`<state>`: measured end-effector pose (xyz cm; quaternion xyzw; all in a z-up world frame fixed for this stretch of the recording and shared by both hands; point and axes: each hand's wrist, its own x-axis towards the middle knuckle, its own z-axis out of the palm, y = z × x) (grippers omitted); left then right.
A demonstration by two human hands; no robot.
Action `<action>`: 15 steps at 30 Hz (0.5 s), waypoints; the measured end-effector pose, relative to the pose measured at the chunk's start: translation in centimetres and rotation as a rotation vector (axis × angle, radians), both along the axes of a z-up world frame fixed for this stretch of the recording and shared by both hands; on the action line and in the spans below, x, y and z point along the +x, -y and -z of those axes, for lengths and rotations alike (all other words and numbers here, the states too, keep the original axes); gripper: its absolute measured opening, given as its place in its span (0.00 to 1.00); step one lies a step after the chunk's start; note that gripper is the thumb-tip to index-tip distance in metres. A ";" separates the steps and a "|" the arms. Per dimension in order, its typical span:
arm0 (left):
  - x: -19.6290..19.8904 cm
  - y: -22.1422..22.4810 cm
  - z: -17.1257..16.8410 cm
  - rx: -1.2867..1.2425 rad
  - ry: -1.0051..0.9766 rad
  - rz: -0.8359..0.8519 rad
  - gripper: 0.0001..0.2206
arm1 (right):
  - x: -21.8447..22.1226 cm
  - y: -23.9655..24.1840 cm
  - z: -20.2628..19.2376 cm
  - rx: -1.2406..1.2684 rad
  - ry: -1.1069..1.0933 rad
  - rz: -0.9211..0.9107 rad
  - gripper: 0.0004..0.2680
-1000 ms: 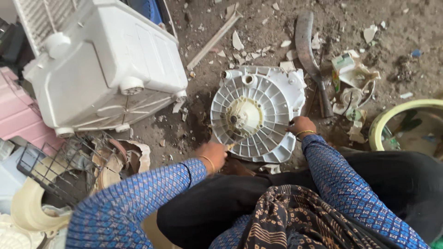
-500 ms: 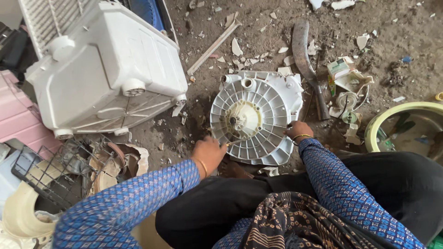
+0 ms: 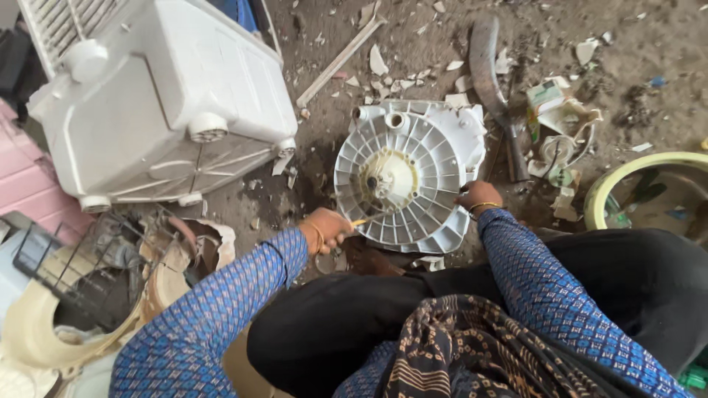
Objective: The person disassembles a plastic motor housing using a screwdriver, prying the sections apart and removing internal parts.
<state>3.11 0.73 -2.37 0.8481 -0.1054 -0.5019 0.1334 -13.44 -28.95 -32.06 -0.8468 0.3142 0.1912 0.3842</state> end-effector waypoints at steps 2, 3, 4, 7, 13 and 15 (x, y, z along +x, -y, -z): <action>-0.6 -0.3 -0.4 -0.073 0.299 0.303 0.08 | -0.1 -0.7 -0.6 -0.054 0.009 -0.004 0.18; -1.6 -0.6 -0.6 -0.120 0.525 0.501 0.08 | -0.8 -1.4 -0.9 -0.037 -0.014 0.039 0.18; -2.8 -1.0 -1.0 -0.187 0.781 0.813 0.07 | -1.0 -1.8 -1.4 -0.023 -0.036 0.077 0.18; -4.9 0.0 -2.5 -0.174 0.986 1.267 0.06 | -0.8 -1.6 -2.9 0.004 -0.073 0.122 0.22; -3.8 4.2 -2.3 0.041 0.814 0.893 0.07 | -0.7 -1.5 -3.3 -0.020 -0.033 0.048 0.26; -1.8 4.9 -1.8 0.201 0.694 0.587 0.08 | -0.3 -1.3 -3.1 -0.029 -0.028 0.033 0.26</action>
